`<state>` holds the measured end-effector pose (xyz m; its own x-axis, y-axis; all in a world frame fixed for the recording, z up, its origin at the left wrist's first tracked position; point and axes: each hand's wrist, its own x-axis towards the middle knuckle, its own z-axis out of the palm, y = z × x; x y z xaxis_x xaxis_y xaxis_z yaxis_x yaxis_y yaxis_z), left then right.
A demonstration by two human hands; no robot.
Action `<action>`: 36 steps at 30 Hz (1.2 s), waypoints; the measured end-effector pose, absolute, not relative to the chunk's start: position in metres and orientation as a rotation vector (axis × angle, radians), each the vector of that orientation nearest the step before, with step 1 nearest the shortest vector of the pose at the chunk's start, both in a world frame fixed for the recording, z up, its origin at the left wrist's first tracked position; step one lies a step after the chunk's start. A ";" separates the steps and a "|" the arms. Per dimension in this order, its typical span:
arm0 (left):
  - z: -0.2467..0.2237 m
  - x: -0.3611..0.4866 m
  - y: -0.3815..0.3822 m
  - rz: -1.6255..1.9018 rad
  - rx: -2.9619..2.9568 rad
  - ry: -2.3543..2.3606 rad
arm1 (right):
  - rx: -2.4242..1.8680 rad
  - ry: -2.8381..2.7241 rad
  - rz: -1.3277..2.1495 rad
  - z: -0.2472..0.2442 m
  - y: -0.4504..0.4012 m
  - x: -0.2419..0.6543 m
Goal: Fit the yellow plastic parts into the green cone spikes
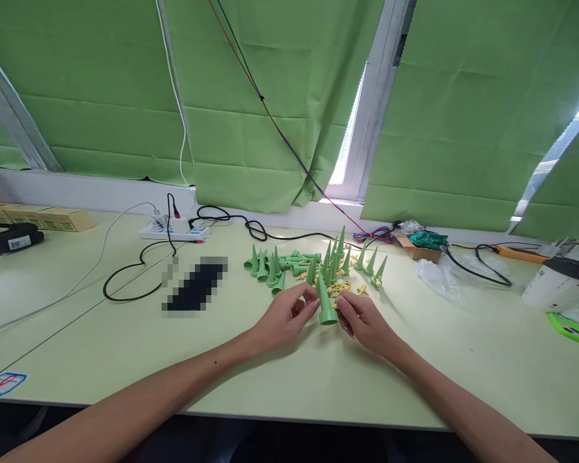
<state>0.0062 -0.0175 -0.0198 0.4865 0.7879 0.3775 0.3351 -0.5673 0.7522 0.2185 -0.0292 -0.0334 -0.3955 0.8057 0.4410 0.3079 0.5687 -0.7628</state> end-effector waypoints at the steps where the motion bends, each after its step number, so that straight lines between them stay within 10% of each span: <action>1: -0.018 0.007 -0.018 0.948 2.087 0.931 | -0.890 -1.954 0.743 -0.034 -0.029 0.218; 36: -0.014 0.009 -0.024 0.839 2.105 0.811 | -0.969 -2.126 0.666 -0.034 -0.030 0.218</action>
